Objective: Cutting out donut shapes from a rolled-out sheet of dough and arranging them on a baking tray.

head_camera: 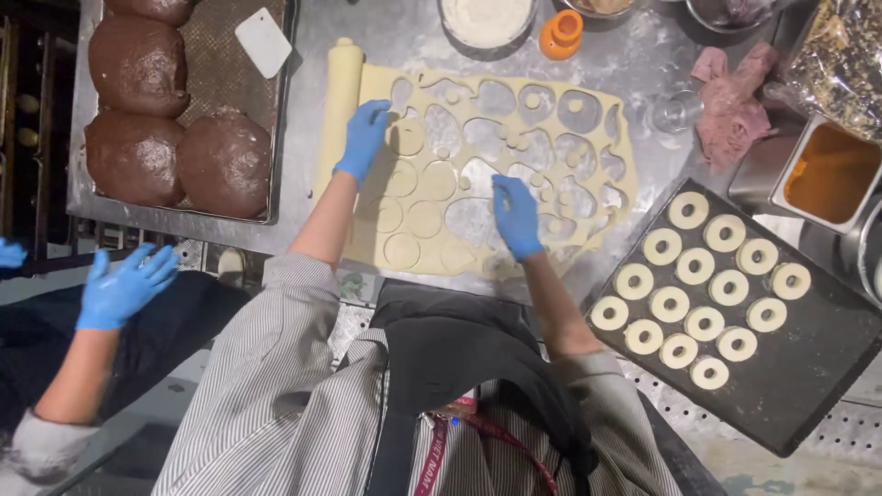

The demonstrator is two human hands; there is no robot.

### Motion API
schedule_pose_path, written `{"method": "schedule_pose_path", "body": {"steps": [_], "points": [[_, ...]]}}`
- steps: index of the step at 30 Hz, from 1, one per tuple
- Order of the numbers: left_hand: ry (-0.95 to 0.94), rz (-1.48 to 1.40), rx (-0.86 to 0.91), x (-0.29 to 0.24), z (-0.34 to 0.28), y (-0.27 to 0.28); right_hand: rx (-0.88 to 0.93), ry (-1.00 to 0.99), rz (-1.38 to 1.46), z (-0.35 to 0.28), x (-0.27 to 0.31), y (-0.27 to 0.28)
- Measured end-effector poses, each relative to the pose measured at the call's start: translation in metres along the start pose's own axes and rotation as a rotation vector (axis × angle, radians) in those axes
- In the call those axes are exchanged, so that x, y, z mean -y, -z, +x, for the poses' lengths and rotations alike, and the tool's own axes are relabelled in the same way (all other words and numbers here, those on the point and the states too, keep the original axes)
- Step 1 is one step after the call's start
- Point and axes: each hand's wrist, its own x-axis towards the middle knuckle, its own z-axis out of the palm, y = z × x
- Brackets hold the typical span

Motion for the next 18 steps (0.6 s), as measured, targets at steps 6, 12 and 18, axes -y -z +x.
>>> {"method": "schedule_pose_path", "body": {"steps": [6, 12, 18], "points": [[-0.309, 0.698, 0.256, -0.044, 0.030, 0.000, 0.190, 0.138, -0.092, 0.021, -0.010, -0.110], [-0.400, 1.037, 0.501, -0.064, 0.050, 0.009, 0.090, -0.138, -0.434, 0.027, 0.006, -0.142], [-0.226, 1.117, 0.350, -0.012, 0.079, -0.012, 0.112, 0.067, -0.505, 0.011, 0.024, -0.104]]}}
